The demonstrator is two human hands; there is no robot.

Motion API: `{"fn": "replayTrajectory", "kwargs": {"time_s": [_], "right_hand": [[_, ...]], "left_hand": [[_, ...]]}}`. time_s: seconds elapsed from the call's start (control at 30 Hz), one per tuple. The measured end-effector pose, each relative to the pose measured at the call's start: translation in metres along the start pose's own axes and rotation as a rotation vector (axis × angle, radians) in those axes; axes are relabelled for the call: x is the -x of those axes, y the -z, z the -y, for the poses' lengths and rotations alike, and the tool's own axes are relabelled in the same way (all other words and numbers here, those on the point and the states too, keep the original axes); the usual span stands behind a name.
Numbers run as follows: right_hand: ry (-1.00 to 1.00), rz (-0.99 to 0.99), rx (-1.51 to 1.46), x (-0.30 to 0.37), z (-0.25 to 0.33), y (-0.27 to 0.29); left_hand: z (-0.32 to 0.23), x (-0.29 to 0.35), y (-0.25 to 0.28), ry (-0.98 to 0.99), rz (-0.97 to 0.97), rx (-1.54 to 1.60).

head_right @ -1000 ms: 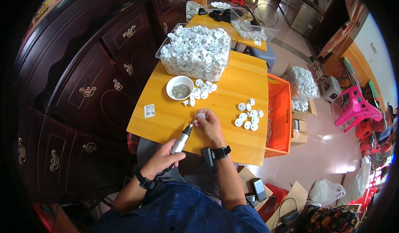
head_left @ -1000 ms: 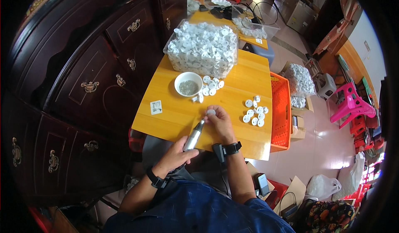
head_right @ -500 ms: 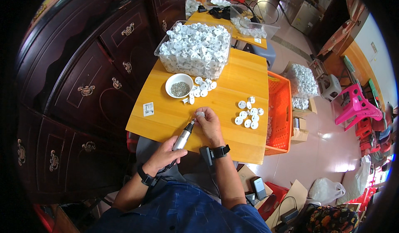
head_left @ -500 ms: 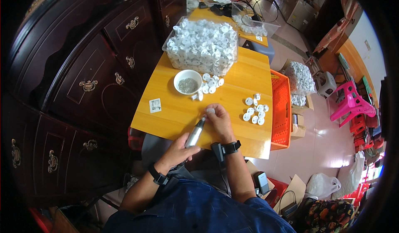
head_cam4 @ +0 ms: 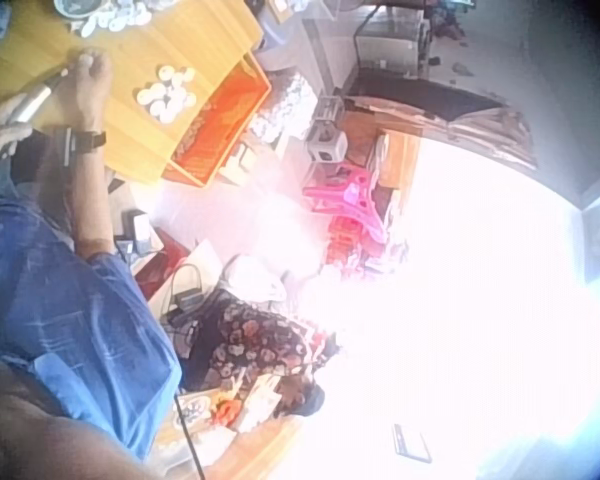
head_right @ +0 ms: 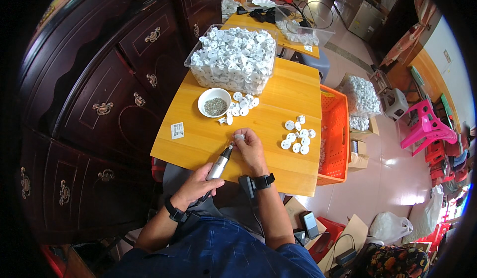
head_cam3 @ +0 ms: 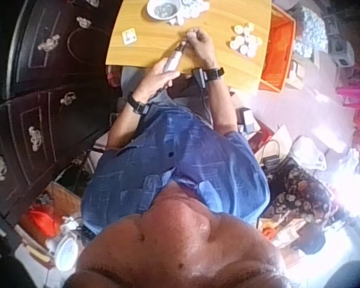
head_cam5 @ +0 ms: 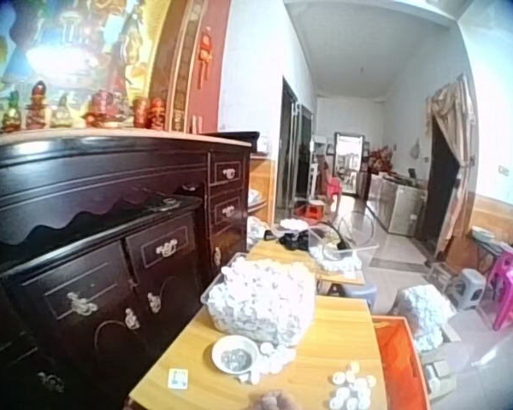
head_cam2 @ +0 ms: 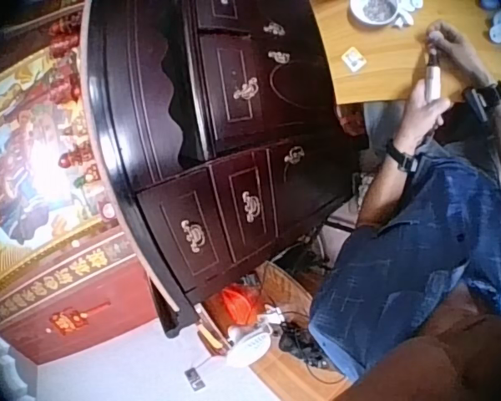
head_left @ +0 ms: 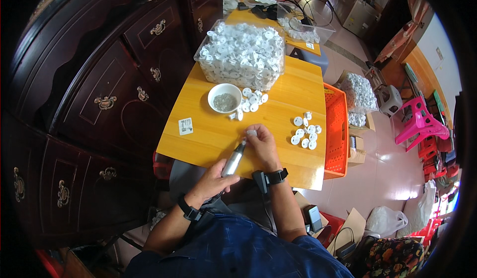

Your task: Using an electric screwdriver to attach screws to small white plastic housings for assembly.

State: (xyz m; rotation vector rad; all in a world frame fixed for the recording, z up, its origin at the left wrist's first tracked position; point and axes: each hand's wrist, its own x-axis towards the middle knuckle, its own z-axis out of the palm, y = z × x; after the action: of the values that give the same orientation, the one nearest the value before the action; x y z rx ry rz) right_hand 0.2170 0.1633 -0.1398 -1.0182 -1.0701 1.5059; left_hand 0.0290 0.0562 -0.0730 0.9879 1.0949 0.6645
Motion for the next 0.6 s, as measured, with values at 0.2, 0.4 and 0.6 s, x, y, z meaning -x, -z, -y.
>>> {"fn": "replayTrajectory", "kwargs": {"time_s": [0.2, 0.4, 0.6], "right_hand": [[0.009, 0.02, -0.03, 0.0004, -0.0019, 0.0018], [-0.021, 0.063, -0.074, -0.0003, -0.0011, 0.0053], [-0.011, 0.085, -0.07, -0.0005, 0.0012, 0.0064]], "left_hand": [[0.0015, 0.0, 0.001, 0.004, 0.007, 0.035], [0.0002, -0.0009, 0.0043, 0.01, 0.042, 0.09], [-0.003, -0.0017, 0.008, 0.034, 0.067, 0.112]]}}
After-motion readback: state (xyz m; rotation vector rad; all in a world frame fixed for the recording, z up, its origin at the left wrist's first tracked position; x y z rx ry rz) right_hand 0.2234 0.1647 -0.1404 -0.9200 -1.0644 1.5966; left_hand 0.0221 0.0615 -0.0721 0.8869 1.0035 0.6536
